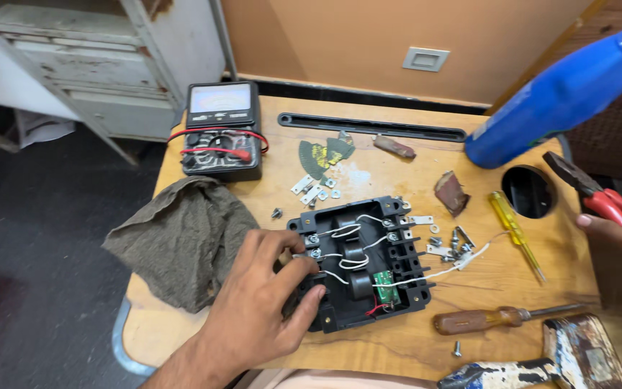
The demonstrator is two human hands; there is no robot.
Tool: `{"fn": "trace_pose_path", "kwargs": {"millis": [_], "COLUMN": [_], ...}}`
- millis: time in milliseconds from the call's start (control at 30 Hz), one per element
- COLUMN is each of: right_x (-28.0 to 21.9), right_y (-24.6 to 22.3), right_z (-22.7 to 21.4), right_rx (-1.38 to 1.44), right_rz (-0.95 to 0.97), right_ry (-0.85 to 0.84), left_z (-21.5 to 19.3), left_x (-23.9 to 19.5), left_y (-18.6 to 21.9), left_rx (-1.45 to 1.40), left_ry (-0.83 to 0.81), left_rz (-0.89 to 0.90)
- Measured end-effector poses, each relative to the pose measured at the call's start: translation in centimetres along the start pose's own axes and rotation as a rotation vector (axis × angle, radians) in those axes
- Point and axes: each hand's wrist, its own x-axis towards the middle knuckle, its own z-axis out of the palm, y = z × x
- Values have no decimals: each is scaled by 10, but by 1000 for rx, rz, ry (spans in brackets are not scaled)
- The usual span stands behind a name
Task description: The person cleans internal parts of a black electronic device housing using a cloth, then strips and connects wires to terminal blocks using pliers and a screwdriver while using a multimeter for testing.
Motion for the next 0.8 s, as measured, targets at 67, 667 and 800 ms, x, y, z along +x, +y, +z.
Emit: {"fn": "trace_pose_path", "kwargs": {"millis": [67, 667, 800], "right_x": [8, -129, -176], "right_y": [-6, -191, -243], "right_z": [25, -8, -27], "right_rx": [100, 0, -164], "right_rz": [-102, -748, -1063], "right_ry": [55, 162, 24], "left_z": [-2, -3, 2], "left_x": [-2, 3, 1], "left_y": [3, 7, 11], "left_rx": [18, 172, 236], "left_ry": [-8, -125, -158], "left_rz": [2, 31, 49]}}
